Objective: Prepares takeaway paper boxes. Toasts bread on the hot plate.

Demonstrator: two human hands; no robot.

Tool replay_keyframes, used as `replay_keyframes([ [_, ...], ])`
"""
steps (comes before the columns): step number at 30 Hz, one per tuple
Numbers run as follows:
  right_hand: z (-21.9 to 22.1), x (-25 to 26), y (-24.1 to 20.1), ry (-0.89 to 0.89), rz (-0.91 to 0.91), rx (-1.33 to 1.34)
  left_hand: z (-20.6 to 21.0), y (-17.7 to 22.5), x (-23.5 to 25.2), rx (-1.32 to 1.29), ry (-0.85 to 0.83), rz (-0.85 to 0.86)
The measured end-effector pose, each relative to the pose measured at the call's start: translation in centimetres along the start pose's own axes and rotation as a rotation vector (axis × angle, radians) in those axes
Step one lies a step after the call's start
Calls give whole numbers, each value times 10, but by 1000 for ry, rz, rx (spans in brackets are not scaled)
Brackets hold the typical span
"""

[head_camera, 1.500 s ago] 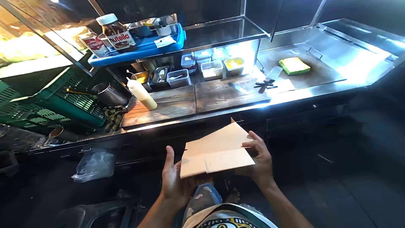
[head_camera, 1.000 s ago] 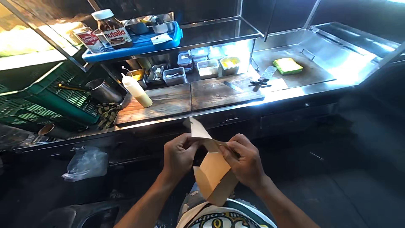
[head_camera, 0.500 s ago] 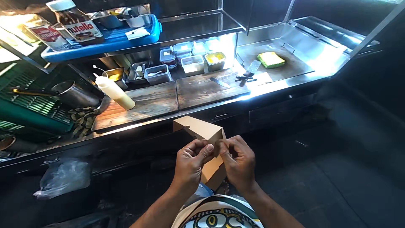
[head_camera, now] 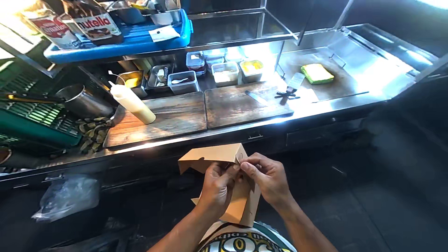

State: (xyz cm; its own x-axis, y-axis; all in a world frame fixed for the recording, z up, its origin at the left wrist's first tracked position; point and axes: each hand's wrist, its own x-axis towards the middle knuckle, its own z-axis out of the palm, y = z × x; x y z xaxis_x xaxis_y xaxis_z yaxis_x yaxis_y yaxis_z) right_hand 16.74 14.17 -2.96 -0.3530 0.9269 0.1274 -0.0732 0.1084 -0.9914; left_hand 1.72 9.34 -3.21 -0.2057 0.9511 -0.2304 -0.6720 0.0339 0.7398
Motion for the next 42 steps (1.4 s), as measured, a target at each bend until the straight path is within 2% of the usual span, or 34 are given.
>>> replay_keyframes([
  [3, 11, 40, 2, -77, -171, -198, -21, 24, 42, -31, -153, -70],
  [5, 18, 76, -6, -253, -179, -265, -36, 41, 76, -105, -336, -232],
  [6, 25, 94, -8, -298, -167, -299, -38, 46, 92, -106, -359, -267],
  [8, 41, 130, -1, -194, -207, -308, -31, 55, 122, -72, -163, -170],
  [10, 55, 158, 16, 38, -326, -241, -20, 76, 161, -105, 136, -35],
  [12, 68, 172, 43, 155, -446, -248, -27, 113, 206, -133, 222, 31],
  [14, 80, 166, 73, -8, -443, -333, -38, 144, 241, 117, 213, 63],
  [16, 92, 153, 95, -272, -244, -358, -49, 154, 268, 620, 122, 157],
  [17, 97, 150, 104, -351, -92, -268, -55, 152, 278, 901, 32, 195],
  [18, 101, 150, 113, -336, 88, -114, -58, 146, 283, 1158, -79, 168],
  [20, 98, 161, 127, -55, 427, 261, -64, 123, 282, 1564, -306, -18],
  [22, 79, 184, 137, 239, 686, 495, -69, 89, 275, 1734, -484, -234],
  [24, 59, 200, 145, 386, 859, 453, -76, 58, 270, 1761, -561, -303],
  [25, 52, 203, 148, 414, 913, 392, -79, 45, 269, 1749, -535, -283],
  [29, 34, 210, 147, 449, 998, 217, -73, 15, 276, 1763, -342, -127],
  [34, 0, 231, 155, 212, 902, -40, -39, -3, 287, 1755, -271, -221],
  [37, -24, 239, 155, 159, 924, -11, -27, -15, 292, 1730, -203, -256],
  [40, -40, 243, 156, 49, 945, 6, -30, -36, 288, 1666, -206, -129],
  [42, -52, 246, 162, 6, 943, -27, -27, -43, 286, 1639, -181, -114],
])
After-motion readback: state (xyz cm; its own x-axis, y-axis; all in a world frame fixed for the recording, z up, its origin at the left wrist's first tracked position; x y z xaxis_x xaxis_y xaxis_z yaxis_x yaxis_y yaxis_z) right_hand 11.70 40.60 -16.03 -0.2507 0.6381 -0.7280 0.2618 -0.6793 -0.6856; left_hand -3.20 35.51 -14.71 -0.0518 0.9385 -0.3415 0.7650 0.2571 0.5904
